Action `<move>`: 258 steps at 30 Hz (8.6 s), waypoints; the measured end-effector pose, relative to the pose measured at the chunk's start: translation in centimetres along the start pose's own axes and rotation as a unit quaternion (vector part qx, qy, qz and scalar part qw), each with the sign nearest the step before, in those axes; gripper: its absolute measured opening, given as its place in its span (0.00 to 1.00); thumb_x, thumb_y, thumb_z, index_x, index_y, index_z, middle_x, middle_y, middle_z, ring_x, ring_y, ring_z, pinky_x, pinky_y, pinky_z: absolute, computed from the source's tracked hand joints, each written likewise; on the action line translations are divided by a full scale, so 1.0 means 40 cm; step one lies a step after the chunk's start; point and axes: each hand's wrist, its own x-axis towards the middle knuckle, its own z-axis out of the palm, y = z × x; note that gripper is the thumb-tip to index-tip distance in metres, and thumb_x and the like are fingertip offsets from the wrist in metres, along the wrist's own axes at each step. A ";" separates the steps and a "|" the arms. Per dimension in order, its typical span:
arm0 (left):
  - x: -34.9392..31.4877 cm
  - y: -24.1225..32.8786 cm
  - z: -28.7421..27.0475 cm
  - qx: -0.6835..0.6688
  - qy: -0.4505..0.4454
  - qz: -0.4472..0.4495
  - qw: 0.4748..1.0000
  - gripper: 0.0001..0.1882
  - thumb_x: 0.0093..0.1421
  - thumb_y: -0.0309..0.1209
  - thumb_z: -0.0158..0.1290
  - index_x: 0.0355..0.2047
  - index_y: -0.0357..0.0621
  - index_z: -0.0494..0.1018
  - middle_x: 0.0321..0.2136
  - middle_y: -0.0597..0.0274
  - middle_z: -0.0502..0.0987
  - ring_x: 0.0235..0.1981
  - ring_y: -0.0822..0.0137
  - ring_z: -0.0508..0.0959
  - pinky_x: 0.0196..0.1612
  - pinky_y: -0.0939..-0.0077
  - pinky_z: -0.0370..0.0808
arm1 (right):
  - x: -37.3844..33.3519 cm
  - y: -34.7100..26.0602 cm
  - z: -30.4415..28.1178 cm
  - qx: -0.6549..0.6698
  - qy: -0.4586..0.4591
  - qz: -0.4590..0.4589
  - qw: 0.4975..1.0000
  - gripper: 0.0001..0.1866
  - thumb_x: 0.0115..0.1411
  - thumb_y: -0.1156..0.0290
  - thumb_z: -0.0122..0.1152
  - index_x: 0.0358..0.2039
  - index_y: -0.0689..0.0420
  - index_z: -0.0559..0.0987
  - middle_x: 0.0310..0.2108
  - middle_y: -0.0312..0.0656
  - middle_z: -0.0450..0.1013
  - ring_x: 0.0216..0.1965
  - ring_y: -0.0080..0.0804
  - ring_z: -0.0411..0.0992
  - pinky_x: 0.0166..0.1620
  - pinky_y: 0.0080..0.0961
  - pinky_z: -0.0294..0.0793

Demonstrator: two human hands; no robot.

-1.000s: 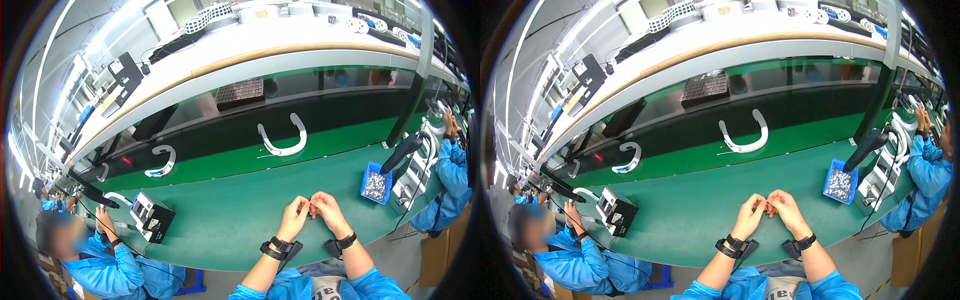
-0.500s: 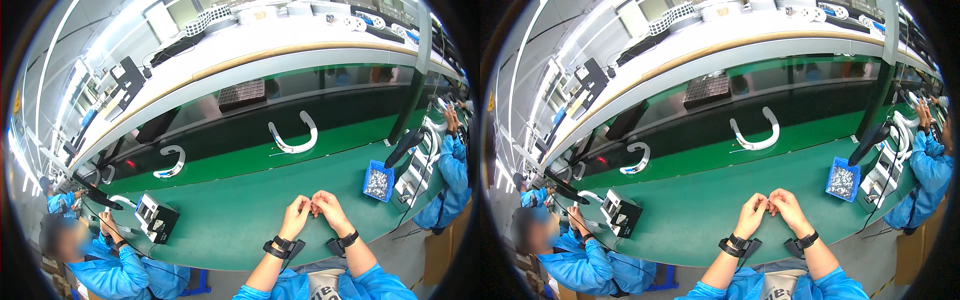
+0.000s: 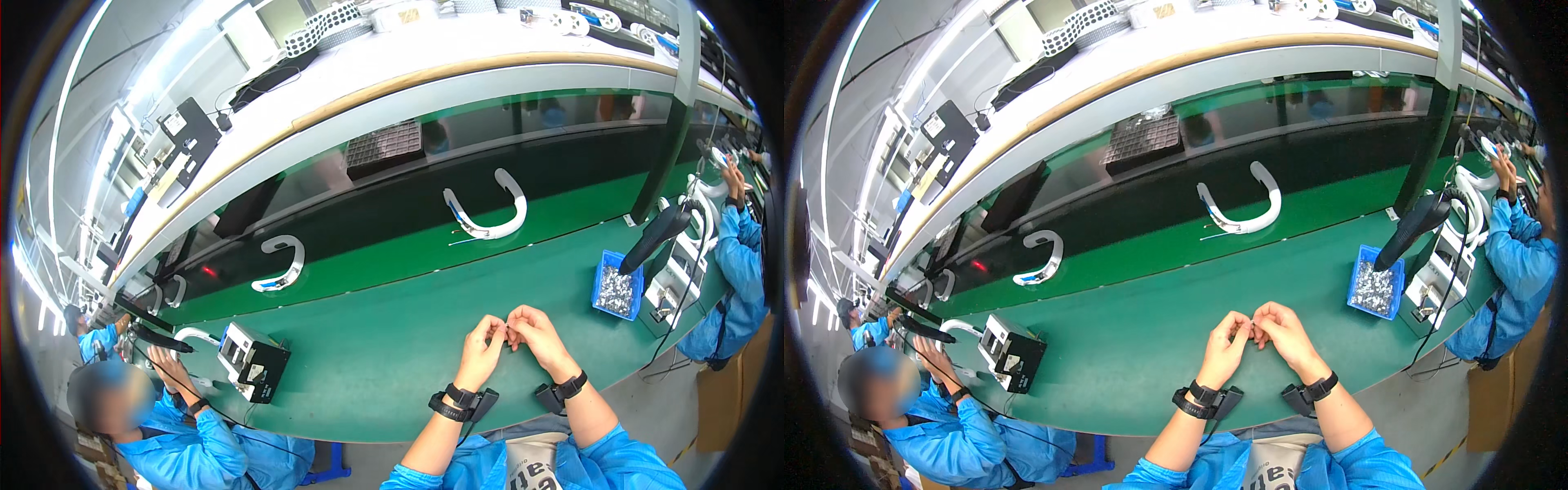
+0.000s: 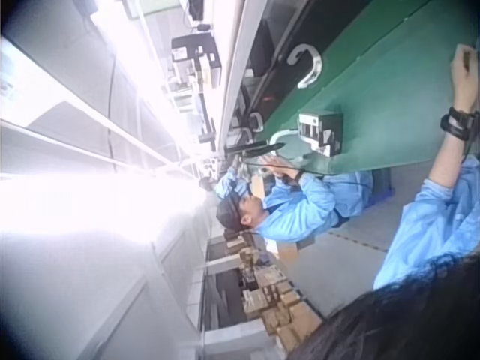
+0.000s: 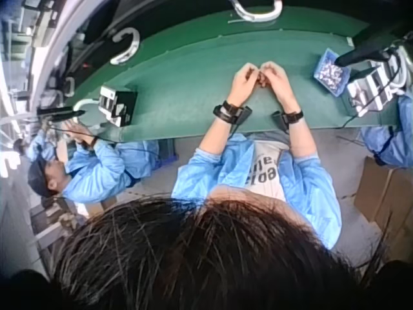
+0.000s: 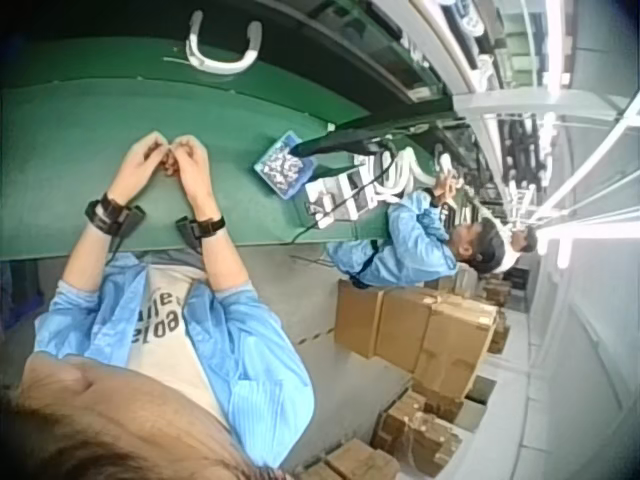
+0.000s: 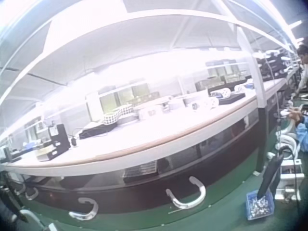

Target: Using an electric screwdriver to attach a small circuit board and wiring to a white U-shaped plastic component on an assembly line.

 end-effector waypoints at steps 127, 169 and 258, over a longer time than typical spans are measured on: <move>-0.234 0.341 0.036 -0.200 0.150 0.085 0.965 0.30 0.69 0.41 0.42 0.68 0.42 0.58 0.57 0.48 0.71 0.49 0.59 0.77 0.55 0.62 0.74 | -0.306 -0.351 0.260 -0.268 0.014 -0.172 0.948 0.05 0.63 0.73 0.64 0.34 0.61 0.79 0.49 0.43 0.71 0.46 0.31 0.71 0.40 0.25 0.74; -0.174 0.339 0.195 -0.062 0.005 0.120 0.991 0.23 0.73 0.30 0.39 0.67 0.38 0.61 0.52 0.54 0.73 0.39 0.71 0.76 0.43 0.74 0.74 | -0.342 -0.182 0.141 -0.102 0.169 -0.346 0.917 0.25 0.74 0.69 0.45 0.68 0.66 0.61 0.58 0.58 0.74 0.56 0.43 0.76 0.57 0.35 0.76; -0.224 0.403 0.267 -0.083 -0.022 0.066 0.994 0.21 0.77 0.28 0.40 0.66 0.32 0.64 0.61 0.53 0.70 0.59 0.64 0.71 0.63 0.70 0.67 | -0.363 -0.573 0.113 -0.007 -0.092 -0.407 0.909 0.46 0.63 0.22 0.44 0.45 0.62 0.72 0.31 0.40 0.74 0.27 0.22 0.70 0.27 0.19 0.68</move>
